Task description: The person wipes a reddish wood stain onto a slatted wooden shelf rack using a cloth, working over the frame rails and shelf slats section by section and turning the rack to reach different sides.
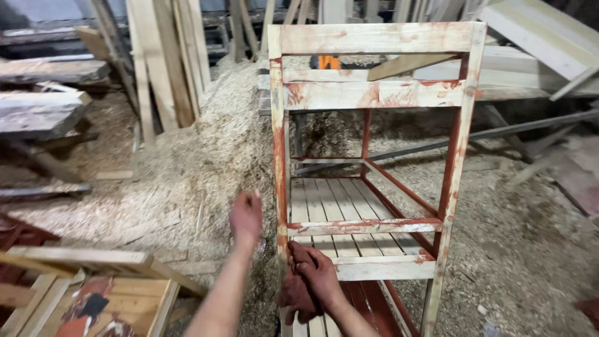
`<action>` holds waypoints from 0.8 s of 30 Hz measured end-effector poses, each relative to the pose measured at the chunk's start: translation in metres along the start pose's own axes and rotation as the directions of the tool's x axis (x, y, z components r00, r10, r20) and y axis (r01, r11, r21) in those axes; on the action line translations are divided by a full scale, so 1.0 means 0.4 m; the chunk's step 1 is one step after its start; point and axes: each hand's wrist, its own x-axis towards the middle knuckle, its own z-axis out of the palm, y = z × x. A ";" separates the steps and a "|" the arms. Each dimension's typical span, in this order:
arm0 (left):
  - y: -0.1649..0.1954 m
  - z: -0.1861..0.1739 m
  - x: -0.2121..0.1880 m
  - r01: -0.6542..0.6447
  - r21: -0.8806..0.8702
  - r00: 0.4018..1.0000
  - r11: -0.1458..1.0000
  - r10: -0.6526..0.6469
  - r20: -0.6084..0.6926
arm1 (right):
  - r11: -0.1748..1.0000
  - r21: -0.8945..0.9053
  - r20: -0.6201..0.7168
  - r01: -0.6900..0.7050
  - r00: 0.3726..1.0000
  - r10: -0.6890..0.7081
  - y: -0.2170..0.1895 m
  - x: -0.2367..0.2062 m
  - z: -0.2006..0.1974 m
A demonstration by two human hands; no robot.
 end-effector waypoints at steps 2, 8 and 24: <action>-0.050 0.034 -0.143 -0.095 -0.082 0.994 0.992 0.091 -0.057 | 0.999 0.053 -0.005 0.005 1.000 -0.005 0.025 -0.022 -0.021; -0.006 0.126 -0.467 -0.048 -0.063 0.977 0.997 0.060 0.204 | 0.836 0.506 0.124 -0.212 0.977 0.173 0.033 -0.065 -0.106; 0.088 0.123 -0.484 -0.158 0.288 0.693 0.944 -0.102 0.713 | 0.689 0.623 0.189 -0.372 0.925 0.328 0.048 -0.054 -0.229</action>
